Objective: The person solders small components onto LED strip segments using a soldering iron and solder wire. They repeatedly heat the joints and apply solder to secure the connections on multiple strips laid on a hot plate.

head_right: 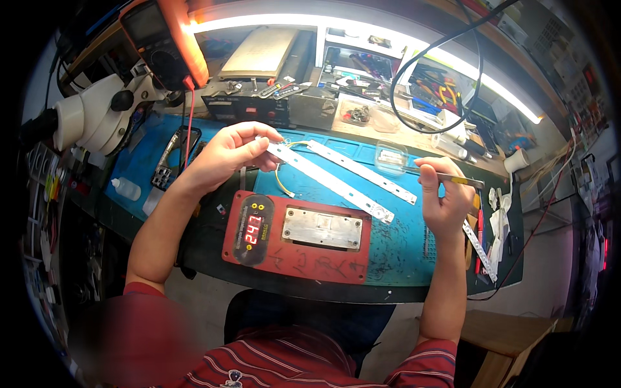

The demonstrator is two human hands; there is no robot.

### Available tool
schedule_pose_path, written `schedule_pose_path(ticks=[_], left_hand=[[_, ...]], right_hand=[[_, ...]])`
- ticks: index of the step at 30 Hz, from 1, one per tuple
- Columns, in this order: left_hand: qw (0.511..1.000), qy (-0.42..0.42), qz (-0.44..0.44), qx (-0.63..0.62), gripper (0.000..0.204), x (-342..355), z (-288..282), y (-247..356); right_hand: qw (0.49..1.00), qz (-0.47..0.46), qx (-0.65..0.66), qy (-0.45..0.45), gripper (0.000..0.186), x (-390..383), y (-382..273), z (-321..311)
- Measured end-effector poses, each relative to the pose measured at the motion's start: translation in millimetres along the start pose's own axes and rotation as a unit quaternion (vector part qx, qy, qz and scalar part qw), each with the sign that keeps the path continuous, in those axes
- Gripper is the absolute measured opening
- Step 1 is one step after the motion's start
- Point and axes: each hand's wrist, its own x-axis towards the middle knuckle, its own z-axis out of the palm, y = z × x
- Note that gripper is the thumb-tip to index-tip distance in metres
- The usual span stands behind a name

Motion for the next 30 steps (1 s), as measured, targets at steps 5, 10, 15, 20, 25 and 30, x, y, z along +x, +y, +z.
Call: schedule_pose_path(ticks=[5,10,15,20,25,30], left_hand=[[1.0,-0.004,0.002,0.003,0.03,-0.4,0.3,-0.3],[1.0,-0.01,0.009,0.001,0.03,0.1,0.0,-1.3],[1.0,-0.004,0.003,0.002,0.028,0.4,1.6,-0.8],[1.0,-0.008,0.006,0.004,0.028,0.1,0.2,-1.6],[1.0,-0.011,0.003,0.001,0.028,-0.1,-0.3,-1.8],[1.0,-0.017,0.003,-0.004,0.028,0.8,-1.3,-3.1]], right_hand=[[1.0,-0.024,-0.002,0.007,0.018,1.0,0.8,0.5],[0.999,-0.029,0.011,0.013,0.017,0.9,5.2,0.9],[0.999,-0.041,0.005,0.016,0.016,0.7,6.4,1.1],[0.999,-0.038,0.008,0.011,0.017,1.4,5.6,0.9],[0.999,-0.04,0.005,0.011,0.017,2.2,4.2,0.9],[0.999,-0.046,0.002,0.012,0.018,2.4,4.3,0.3]])
